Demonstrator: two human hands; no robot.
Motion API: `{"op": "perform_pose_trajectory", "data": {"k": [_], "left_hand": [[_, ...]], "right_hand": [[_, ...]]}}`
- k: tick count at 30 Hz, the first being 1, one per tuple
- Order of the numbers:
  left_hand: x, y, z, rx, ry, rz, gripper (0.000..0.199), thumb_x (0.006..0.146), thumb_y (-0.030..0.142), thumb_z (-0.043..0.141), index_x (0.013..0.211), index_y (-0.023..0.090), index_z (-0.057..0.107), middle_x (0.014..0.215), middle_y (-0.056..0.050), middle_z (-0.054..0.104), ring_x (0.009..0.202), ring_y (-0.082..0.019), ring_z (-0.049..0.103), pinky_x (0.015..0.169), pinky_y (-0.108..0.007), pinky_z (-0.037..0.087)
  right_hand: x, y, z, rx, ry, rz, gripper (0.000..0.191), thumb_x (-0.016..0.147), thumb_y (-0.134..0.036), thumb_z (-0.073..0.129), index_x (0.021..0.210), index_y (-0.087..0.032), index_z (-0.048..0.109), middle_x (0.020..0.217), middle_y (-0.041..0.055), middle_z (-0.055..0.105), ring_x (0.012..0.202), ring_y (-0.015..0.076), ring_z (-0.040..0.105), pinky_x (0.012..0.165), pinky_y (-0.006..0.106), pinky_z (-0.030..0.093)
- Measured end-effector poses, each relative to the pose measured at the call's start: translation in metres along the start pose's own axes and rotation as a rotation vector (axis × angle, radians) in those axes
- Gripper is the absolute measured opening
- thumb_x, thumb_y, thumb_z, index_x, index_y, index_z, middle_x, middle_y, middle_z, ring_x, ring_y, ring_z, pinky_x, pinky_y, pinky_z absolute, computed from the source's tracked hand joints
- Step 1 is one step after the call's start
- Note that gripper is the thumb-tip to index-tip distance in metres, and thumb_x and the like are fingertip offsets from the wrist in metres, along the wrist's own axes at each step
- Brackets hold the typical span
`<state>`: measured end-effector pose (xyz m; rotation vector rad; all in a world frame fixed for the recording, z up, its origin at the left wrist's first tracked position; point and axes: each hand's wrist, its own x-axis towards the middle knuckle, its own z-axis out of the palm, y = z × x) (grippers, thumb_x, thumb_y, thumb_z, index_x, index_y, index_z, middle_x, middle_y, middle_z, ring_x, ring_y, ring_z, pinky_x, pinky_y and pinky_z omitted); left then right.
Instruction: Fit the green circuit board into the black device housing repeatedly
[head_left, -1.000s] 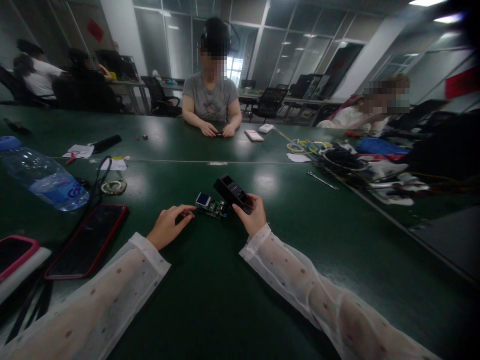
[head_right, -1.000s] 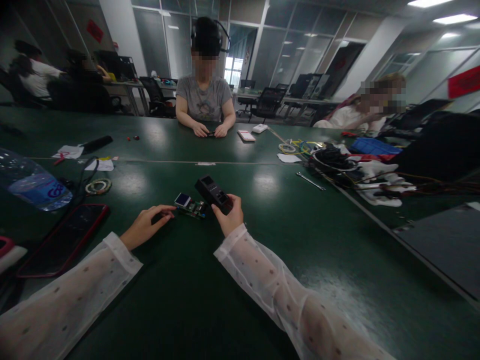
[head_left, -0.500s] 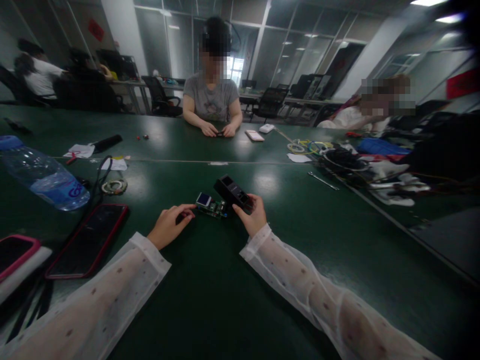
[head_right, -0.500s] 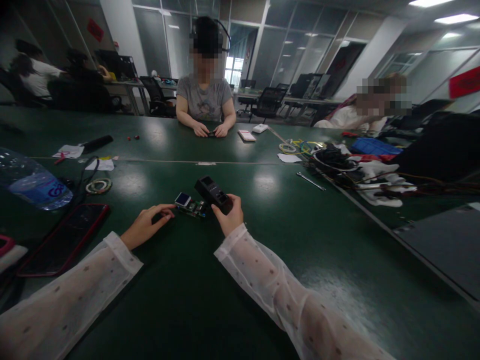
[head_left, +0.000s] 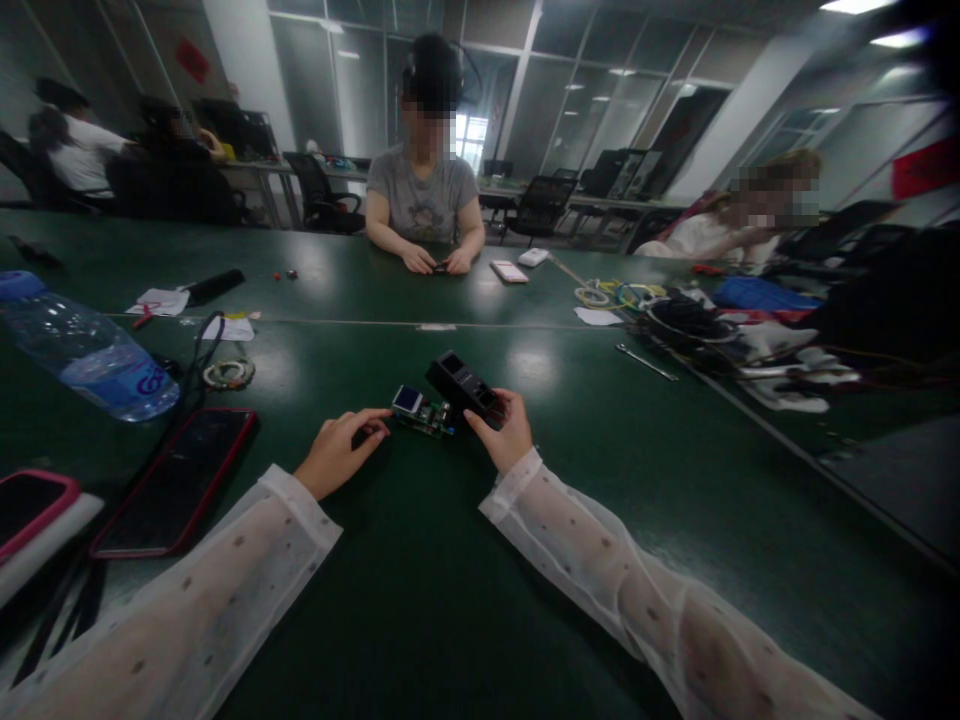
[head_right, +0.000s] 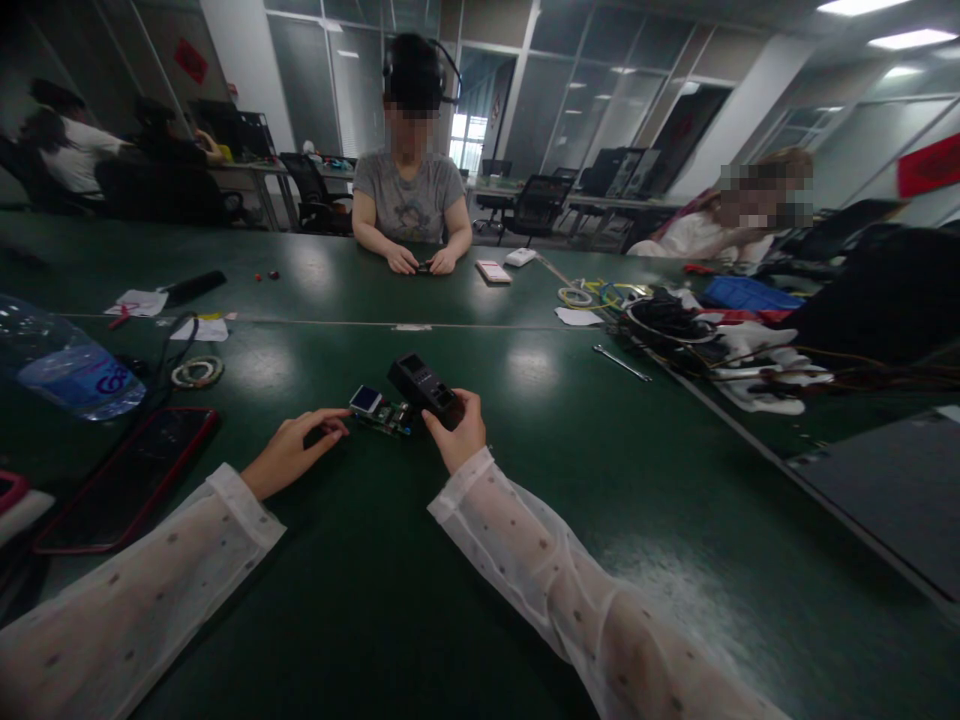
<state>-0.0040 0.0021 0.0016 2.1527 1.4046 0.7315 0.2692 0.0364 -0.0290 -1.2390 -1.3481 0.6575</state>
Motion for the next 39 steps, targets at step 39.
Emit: {"op": "perform_pose_trajectory", "data": {"k": [39], "left_hand": [[0.001,-0.004,0.004,0.012,0.021,0.025,0.033,0.091,0.024,0.052,0.124,0.029,0.052,0.103,-0.001,0.068,0.095,-0.020,0.062,0.088,-0.041,0.046]], "right_hand": [[-0.015,-0.034,-0.001,-0.108,-0.027,-0.312,0.049,0.072,-0.027,0.071,0.114,-0.021,0.046,0.104,0.0075,0.056,0.092,0.0227,0.061,0.086,0.044,0.052]]}}
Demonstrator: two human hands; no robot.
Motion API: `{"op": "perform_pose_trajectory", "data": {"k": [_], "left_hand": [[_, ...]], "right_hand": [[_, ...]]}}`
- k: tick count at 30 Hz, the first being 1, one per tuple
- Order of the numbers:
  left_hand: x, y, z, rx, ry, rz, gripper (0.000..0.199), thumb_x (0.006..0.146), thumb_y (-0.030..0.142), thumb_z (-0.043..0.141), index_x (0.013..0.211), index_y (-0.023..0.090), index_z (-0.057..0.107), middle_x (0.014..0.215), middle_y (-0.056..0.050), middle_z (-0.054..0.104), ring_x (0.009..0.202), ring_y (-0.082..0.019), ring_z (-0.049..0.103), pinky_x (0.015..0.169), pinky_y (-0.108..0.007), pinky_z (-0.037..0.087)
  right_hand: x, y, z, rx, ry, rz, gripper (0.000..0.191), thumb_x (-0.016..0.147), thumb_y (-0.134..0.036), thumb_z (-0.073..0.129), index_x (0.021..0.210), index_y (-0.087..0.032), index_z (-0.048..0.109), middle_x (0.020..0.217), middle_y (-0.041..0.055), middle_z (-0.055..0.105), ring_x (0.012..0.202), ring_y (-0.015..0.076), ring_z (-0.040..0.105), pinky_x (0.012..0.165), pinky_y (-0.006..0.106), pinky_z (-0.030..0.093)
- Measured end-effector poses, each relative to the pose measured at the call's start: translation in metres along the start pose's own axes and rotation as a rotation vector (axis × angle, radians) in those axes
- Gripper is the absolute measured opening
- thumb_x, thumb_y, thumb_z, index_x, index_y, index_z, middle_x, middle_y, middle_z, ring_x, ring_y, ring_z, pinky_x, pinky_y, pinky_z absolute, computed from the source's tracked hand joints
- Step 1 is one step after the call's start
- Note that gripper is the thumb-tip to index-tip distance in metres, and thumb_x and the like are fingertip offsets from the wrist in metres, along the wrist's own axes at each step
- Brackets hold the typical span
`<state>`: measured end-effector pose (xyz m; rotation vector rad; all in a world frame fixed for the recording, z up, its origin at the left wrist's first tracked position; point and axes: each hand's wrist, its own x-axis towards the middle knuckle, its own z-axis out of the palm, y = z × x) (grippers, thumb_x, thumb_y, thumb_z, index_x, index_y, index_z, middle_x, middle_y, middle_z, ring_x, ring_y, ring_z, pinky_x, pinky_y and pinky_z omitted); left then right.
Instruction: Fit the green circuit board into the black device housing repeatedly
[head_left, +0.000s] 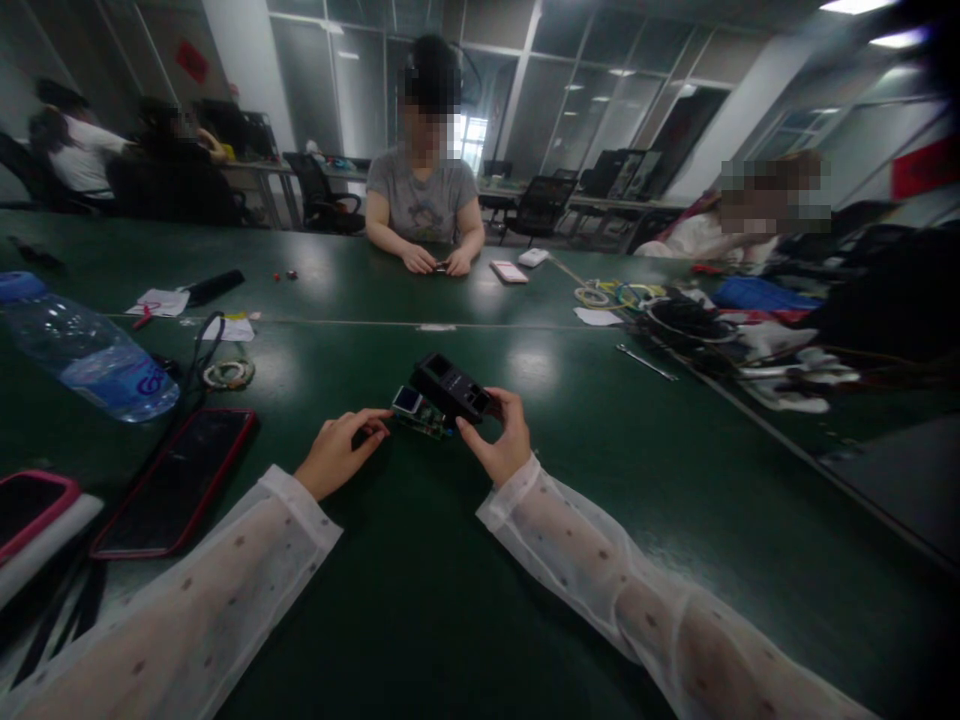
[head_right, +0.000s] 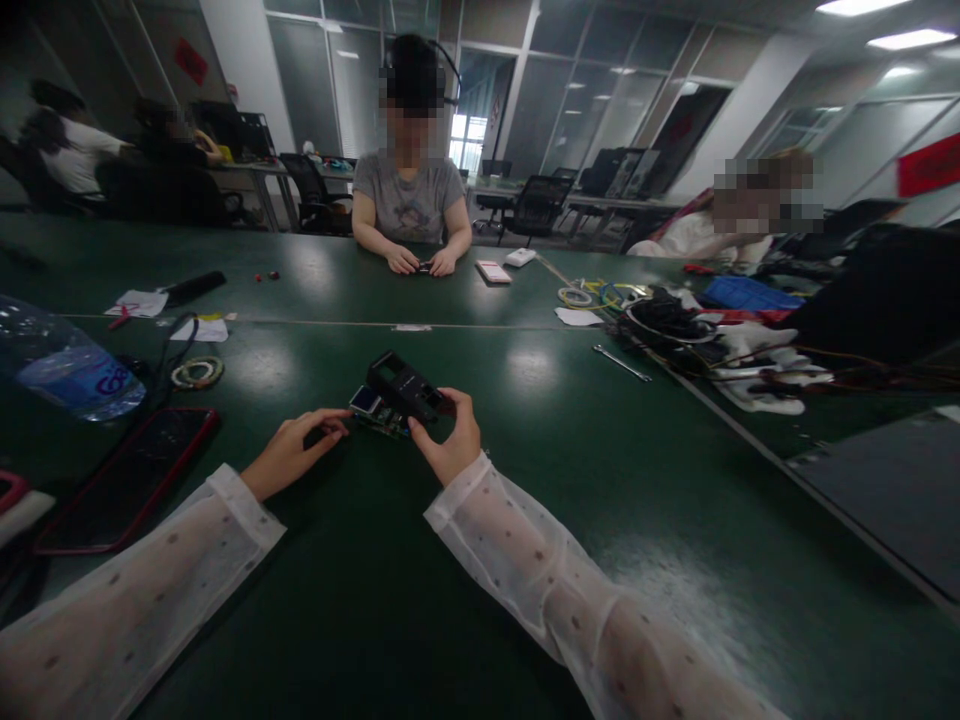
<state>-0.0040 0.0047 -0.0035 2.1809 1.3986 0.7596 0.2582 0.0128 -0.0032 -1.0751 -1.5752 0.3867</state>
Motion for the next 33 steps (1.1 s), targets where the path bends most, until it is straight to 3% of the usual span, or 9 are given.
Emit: {"op": "perform_pose_trajectory", "data": {"k": [33], "left_hand": [[0.0000,0.0024,-0.0015,0.025,-0.011,-0.006,0.033,0.091,0.024,0.050,0.124,0.028,0.052,0.103,-0.002,0.067,0.097,-0.021,0.062,0.087,-0.042,0.046]], "right_hand": [[0.0004,-0.0052,0.0002,-0.033,-0.244,-0.057,0.048,0.076,-0.027,0.069,0.117,-0.021,0.045,0.109,0.0092,0.058,0.098,0.0241,0.061,0.087,0.045,0.053]]}}
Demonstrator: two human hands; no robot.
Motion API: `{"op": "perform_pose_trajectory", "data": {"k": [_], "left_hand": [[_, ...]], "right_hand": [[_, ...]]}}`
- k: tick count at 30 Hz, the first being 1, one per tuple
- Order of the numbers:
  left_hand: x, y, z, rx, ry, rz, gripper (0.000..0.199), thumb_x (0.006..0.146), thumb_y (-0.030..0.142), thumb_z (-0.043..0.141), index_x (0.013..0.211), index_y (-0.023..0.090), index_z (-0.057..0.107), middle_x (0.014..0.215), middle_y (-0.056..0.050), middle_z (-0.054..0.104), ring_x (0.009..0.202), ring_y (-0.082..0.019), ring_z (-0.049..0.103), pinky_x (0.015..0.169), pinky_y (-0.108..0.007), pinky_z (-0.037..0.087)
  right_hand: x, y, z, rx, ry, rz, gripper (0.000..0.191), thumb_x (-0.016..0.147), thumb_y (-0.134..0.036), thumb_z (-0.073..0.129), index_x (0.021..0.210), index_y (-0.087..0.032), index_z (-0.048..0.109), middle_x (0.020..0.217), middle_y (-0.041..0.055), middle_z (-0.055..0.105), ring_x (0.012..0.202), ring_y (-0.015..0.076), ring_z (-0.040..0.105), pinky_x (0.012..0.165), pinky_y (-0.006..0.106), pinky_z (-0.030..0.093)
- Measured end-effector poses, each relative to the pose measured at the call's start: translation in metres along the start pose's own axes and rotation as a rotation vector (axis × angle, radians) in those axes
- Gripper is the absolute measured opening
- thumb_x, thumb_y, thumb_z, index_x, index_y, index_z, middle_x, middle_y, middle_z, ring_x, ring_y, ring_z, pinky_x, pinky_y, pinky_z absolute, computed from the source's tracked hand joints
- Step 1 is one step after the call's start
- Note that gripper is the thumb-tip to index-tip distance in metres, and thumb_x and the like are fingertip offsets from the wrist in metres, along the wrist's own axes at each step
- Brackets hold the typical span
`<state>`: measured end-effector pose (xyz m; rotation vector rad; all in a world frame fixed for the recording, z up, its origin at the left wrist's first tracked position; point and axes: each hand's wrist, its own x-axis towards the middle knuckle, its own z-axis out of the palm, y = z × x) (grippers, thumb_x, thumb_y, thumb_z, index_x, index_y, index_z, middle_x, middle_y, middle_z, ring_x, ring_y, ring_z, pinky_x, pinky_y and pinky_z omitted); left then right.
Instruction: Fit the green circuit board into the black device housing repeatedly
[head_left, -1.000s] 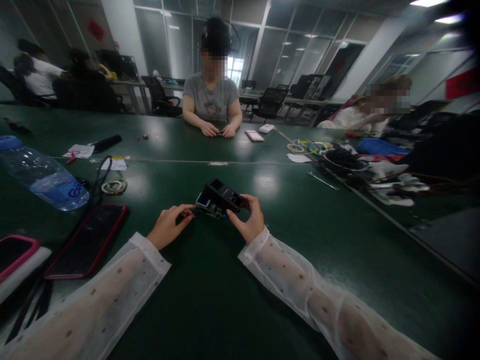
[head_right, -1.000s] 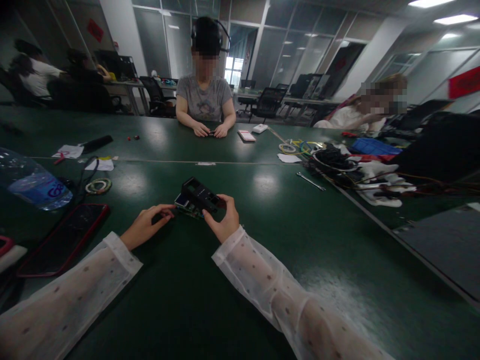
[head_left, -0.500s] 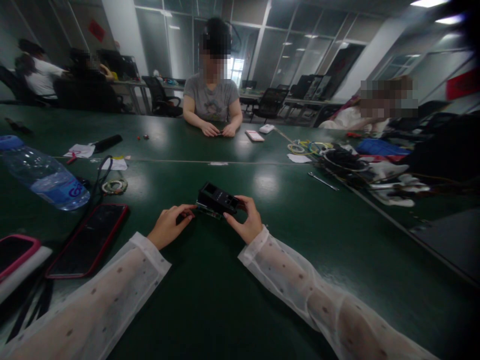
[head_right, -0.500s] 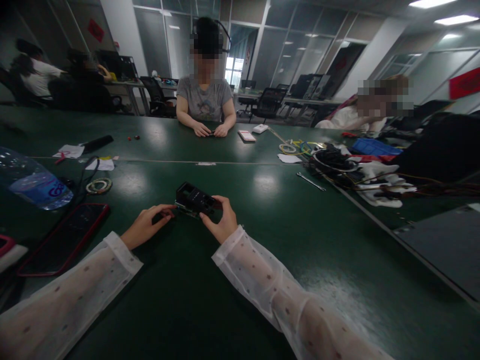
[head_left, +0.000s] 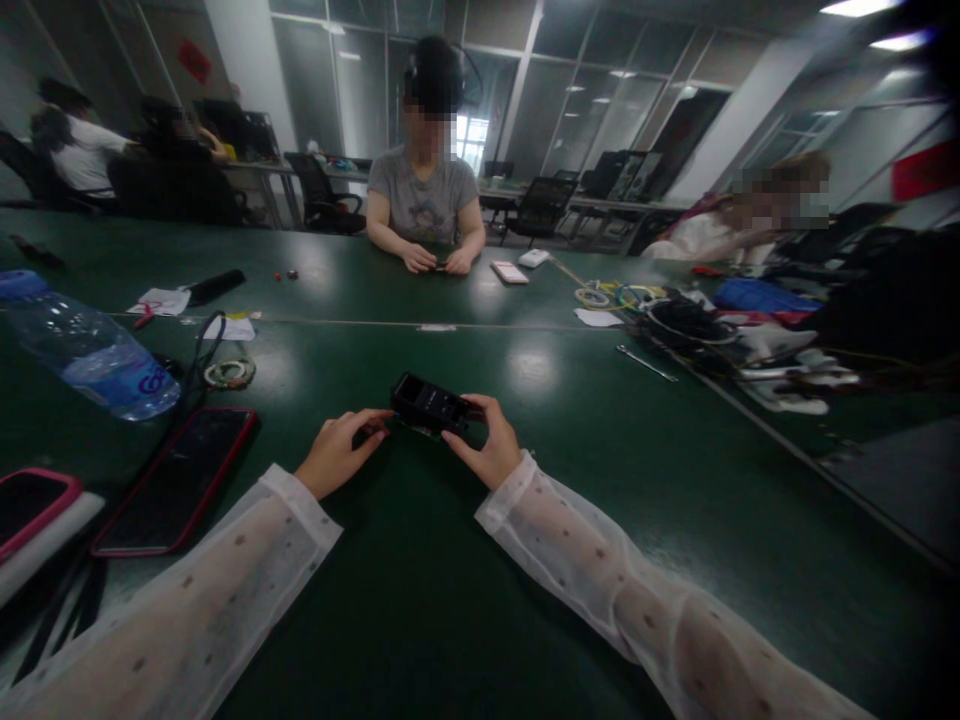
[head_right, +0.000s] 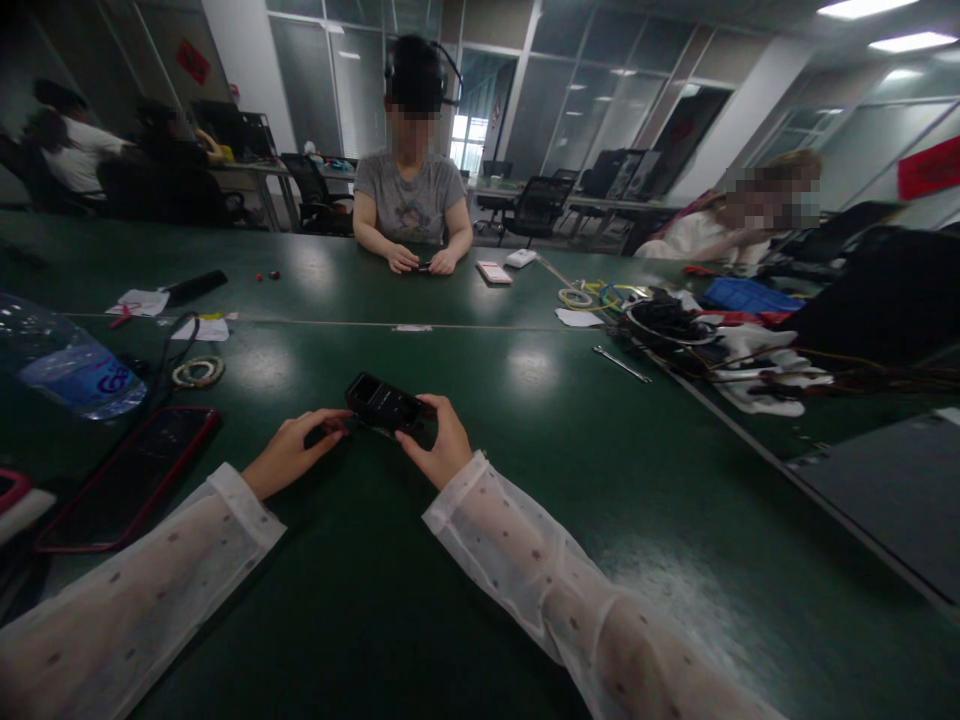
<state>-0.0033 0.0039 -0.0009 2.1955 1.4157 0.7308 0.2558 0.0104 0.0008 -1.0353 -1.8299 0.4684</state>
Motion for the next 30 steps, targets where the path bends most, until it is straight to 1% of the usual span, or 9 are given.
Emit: {"op": "perform_pose_trajectory", "data": {"k": [5,9,12,16,18,23,27,30], "left_hand": [[0.001,0.000,0.001,-0.020,0.009,-0.014,0.030,0.090,0.024,0.052,0.120,0.026,0.053,0.103,-0.002,0.068,0.096,-0.021,0.063,0.088,-0.041,0.046],[0.000,0.003,0.000,-0.065,0.022,-0.034,0.030,0.090,0.025,0.051,0.119,0.022,0.047,0.103,-0.003,0.068,0.098,-0.021,0.064,0.089,-0.041,0.045],[-0.001,0.004,-0.001,-0.078,0.035,-0.028,0.039,0.090,0.025,0.051,0.128,0.022,0.039,0.102,-0.004,0.069,0.097,-0.021,0.064,0.089,-0.042,0.045],[-0.001,0.002,0.000,-0.080,0.021,-0.003,0.055,0.090,0.025,0.049,0.141,0.025,0.028,0.103,-0.004,0.068,0.097,-0.020,0.064,0.091,-0.042,0.044],[-0.001,0.000,0.000,-0.063,0.008,-0.003,0.055,0.090,0.025,0.049,0.141,0.025,0.029,0.104,-0.004,0.068,0.097,-0.020,0.063,0.091,-0.043,0.043],[0.000,-0.002,0.001,-0.024,0.020,-0.001,0.045,0.090,0.024,0.051,0.135,0.026,0.042,0.105,-0.003,0.067,0.098,-0.021,0.062,0.091,-0.044,0.043],[0.000,-0.002,0.002,-0.043,0.037,0.007,0.045,0.090,0.023,0.052,0.133,0.027,0.043,0.104,-0.003,0.068,0.097,-0.021,0.063,0.091,-0.044,0.044],[0.000,-0.002,0.001,-0.056,0.028,0.005,0.044,0.089,0.023,0.052,0.132,0.027,0.042,0.104,-0.003,0.068,0.099,-0.021,0.063,0.091,-0.044,0.045]], "right_hand": [[-0.001,0.008,0.002,-0.020,-0.074,0.079,0.049,0.076,-0.029,0.070,0.117,-0.021,0.045,0.108,0.0087,0.059,0.097,0.0240,0.062,0.086,0.046,0.053],[-0.001,0.015,0.002,-0.052,-0.136,0.124,0.048,0.075,-0.029,0.071,0.115,-0.021,0.046,0.107,0.0086,0.060,0.097,0.0246,0.062,0.085,0.046,0.052],[-0.001,0.016,0.002,-0.072,-0.150,0.113,0.047,0.074,-0.028,0.071,0.114,-0.021,0.047,0.107,0.0087,0.059,0.098,0.0253,0.061,0.086,0.047,0.051],[-0.001,0.017,0.002,-0.085,-0.167,0.118,0.049,0.074,-0.028,0.072,0.116,-0.022,0.047,0.108,0.0082,0.058,0.100,0.0251,0.060,0.086,0.047,0.051],[-0.002,0.018,0.002,-0.089,-0.174,0.128,0.051,0.074,-0.029,0.072,0.117,-0.023,0.046,0.109,0.0081,0.058,0.101,0.0249,0.059,0.087,0.047,0.051],[-0.002,0.022,0.004,-0.086,-0.176,0.135,0.052,0.072,-0.029,0.074,0.116,-0.023,0.047,0.109,0.0076,0.057,0.101,0.0248,0.059,0.087,0.048,0.051],[-0.001,0.024,0.005,-0.073,-0.171,0.125,0.053,0.071,-0.027,0.076,0.116,-0.023,0.047,0.109,0.0068,0.058,0.101,0.0245,0.059,0.087,0.048,0.051],[-0.001,0.021,0.004,-0.059,-0.175,0.109,0.053,0.071,-0.025,0.076,0.115,-0.024,0.048,0.109,0.0067,0.057,0.101,0.0245,0.059,0.089,0.048,0.050]]}}
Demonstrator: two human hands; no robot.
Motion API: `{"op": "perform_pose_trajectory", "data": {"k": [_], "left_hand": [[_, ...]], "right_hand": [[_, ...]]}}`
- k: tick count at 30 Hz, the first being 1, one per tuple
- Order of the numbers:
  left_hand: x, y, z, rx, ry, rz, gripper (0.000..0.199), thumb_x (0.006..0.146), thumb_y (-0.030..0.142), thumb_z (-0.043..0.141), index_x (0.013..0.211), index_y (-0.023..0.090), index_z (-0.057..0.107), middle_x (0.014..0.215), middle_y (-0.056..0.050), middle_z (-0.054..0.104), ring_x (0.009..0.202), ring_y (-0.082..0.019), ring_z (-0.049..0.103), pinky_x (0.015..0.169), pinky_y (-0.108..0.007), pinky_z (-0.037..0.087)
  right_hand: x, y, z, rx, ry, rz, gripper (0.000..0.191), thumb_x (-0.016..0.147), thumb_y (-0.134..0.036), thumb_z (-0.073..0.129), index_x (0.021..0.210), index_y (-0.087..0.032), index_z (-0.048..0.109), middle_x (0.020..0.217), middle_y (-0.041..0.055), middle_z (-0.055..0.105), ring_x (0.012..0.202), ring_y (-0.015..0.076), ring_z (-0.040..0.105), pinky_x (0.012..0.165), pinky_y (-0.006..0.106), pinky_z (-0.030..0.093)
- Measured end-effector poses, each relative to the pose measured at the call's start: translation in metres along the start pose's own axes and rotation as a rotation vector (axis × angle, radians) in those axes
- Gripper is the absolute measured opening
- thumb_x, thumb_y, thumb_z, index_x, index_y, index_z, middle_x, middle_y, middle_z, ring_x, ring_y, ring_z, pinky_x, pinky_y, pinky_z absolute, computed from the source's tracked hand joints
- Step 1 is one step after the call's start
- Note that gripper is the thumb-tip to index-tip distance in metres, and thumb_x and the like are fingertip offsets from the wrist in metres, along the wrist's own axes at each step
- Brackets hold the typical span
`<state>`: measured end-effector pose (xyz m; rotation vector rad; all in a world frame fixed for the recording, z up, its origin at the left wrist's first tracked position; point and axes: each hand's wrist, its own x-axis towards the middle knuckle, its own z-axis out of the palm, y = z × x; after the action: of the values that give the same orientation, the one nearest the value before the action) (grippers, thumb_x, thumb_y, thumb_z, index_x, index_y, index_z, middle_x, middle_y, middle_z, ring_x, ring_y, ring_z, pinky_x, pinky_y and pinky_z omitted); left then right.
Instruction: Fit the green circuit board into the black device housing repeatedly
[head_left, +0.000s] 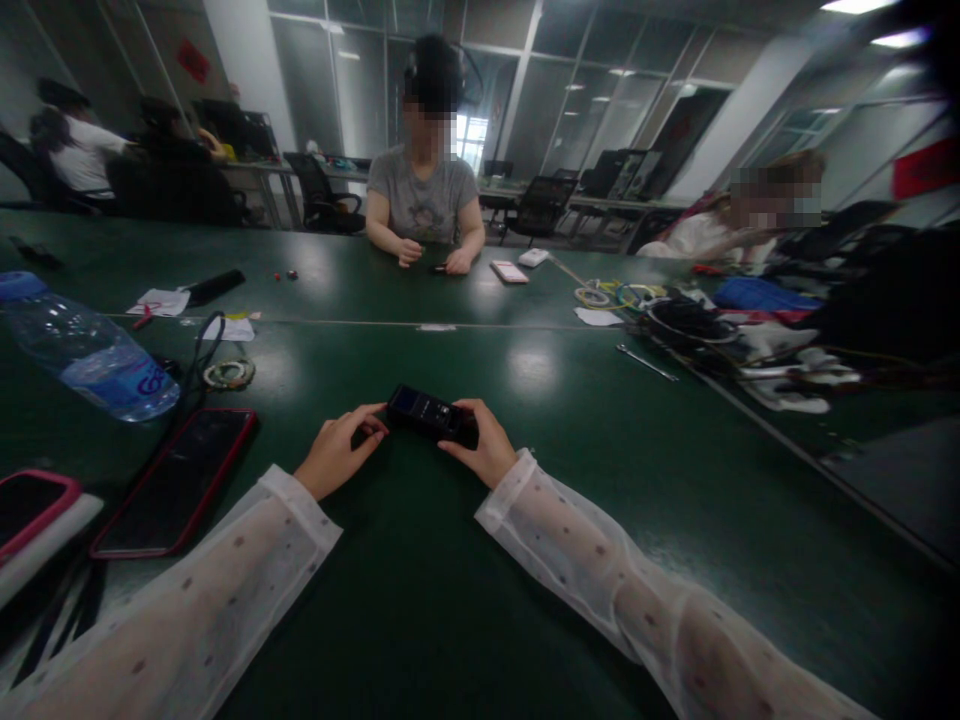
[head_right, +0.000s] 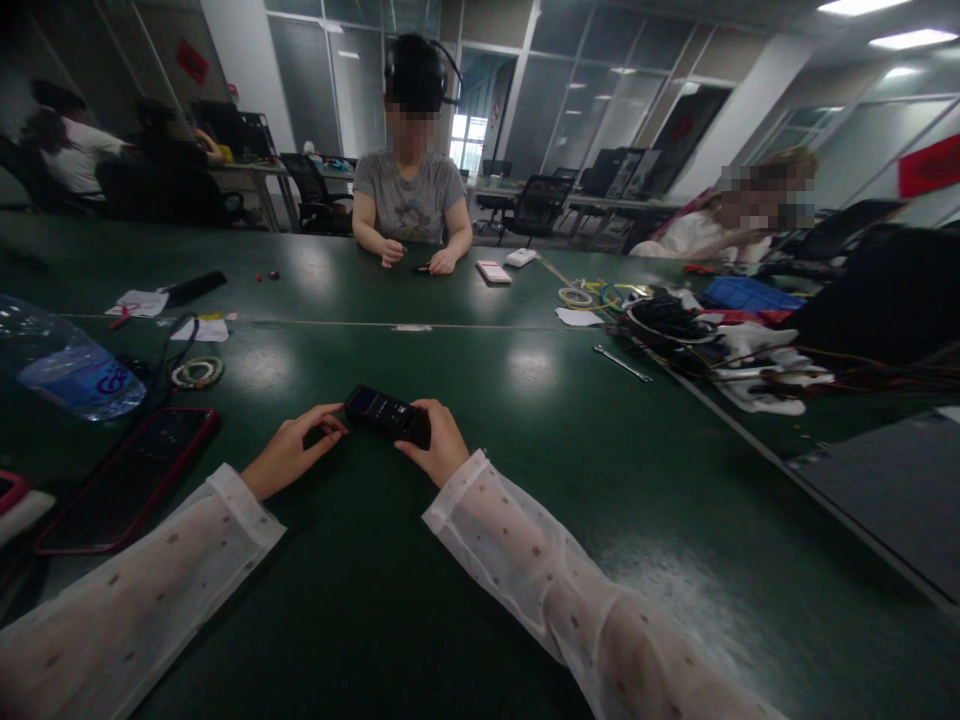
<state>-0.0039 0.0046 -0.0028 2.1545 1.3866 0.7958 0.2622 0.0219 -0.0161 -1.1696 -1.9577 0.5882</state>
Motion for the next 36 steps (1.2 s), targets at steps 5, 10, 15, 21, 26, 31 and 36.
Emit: {"op": "perform_pose_trajectory", "data": {"k": [5,10,15,21,26,31,36], "left_hand": [[-0.0004,-0.0008,-0.0001,-0.001,0.003,-0.012,0.041,0.090,0.024,0.053,0.129,0.025,0.043,0.103,-0.004,0.067,0.098,-0.022,0.064,0.089,-0.044,0.046],[-0.0004,-0.0010,0.0005,-0.001,0.008,-0.013,0.038,0.089,0.024,0.053,0.127,0.024,0.045,0.105,-0.004,0.067,0.098,-0.022,0.064,0.090,-0.044,0.046],[-0.0007,0.0005,-0.0005,-0.007,0.000,-0.018,0.036,0.089,0.024,0.053,0.124,0.024,0.047,0.105,-0.004,0.067,0.099,-0.022,0.064,0.091,-0.046,0.046],[-0.0008,0.0012,-0.0009,-0.005,0.000,-0.024,0.035,0.089,0.024,0.054,0.123,0.025,0.049,0.105,-0.004,0.068,0.100,-0.023,0.063,0.090,-0.046,0.046],[-0.0011,0.0030,-0.0020,0.002,-0.011,-0.021,0.034,0.088,0.024,0.054,0.122,0.025,0.051,0.105,-0.004,0.068,0.100,-0.023,0.064,0.090,-0.046,0.046],[-0.0013,0.0039,-0.0026,0.005,-0.009,-0.027,0.034,0.088,0.024,0.055,0.122,0.025,0.052,0.104,-0.004,0.068,0.100,-0.023,0.063,0.089,-0.046,0.046],[-0.0012,0.0053,-0.0031,0.013,-0.010,-0.033,0.034,0.088,0.025,0.055,0.121,0.025,0.052,0.104,-0.004,0.068,0.100,-0.023,0.063,0.089,-0.046,0.046]], "right_hand": [[-0.0002,-0.0061,-0.0027,0.041,-0.023,-0.019,0.052,0.071,-0.023,0.074,0.115,-0.025,0.046,0.110,0.0055,0.058,0.101,0.0239,0.060,0.089,0.048,0.051],[-0.0010,-0.0078,-0.0031,0.063,-0.038,-0.019,0.052,0.072,-0.021,0.073,0.115,-0.025,0.045,0.111,0.0050,0.056,0.102,0.0230,0.059,0.088,0.046,0.052],[-0.0002,-0.0069,-0.0027,0.096,-0.034,-0.042,0.049,0.071,-0.016,0.071,0.113,-0.025,0.046,0.110,0.0051,0.054,0.099,0.0225,0.058,0.084,0.043,0.053],[0.0017,-0.0028,-0.0016,0.200,-0.041,-0.009,0.049,0.070,-0.012,0.068,0.111,-0.025,0.045,0.110,0.0042,0.053,0.093,0.0203,0.059,0.079,0.039,0.053],[0.0019,-0.0012,-0.0007,0.261,-0.030,0.009,0.050,0.068,-0.007,0.067,0.109,-0.025,0.044,0.108,0.0040,0.052,0.091,0.0194,0.059,0.078,0.036,0.051],[0.0013,0.0004,-0.0005,0.259,-0.028,-0.003,0.049,0.070,-0.008,0.066,0.110,-0.026,0.045,0.110,0.0043,0.052,0.094,0.0204,0.058,0.080,0.038,0.051],[0.0012,0.0005,-0.0010,0.276,-0.036,0.002,0.050,0.069,-0.008,0.067,0.110,-0.026,0.045,0.110,0.0041,0.052,0.092,0.0198,0.058,0.080,0.037,0.051]]}}
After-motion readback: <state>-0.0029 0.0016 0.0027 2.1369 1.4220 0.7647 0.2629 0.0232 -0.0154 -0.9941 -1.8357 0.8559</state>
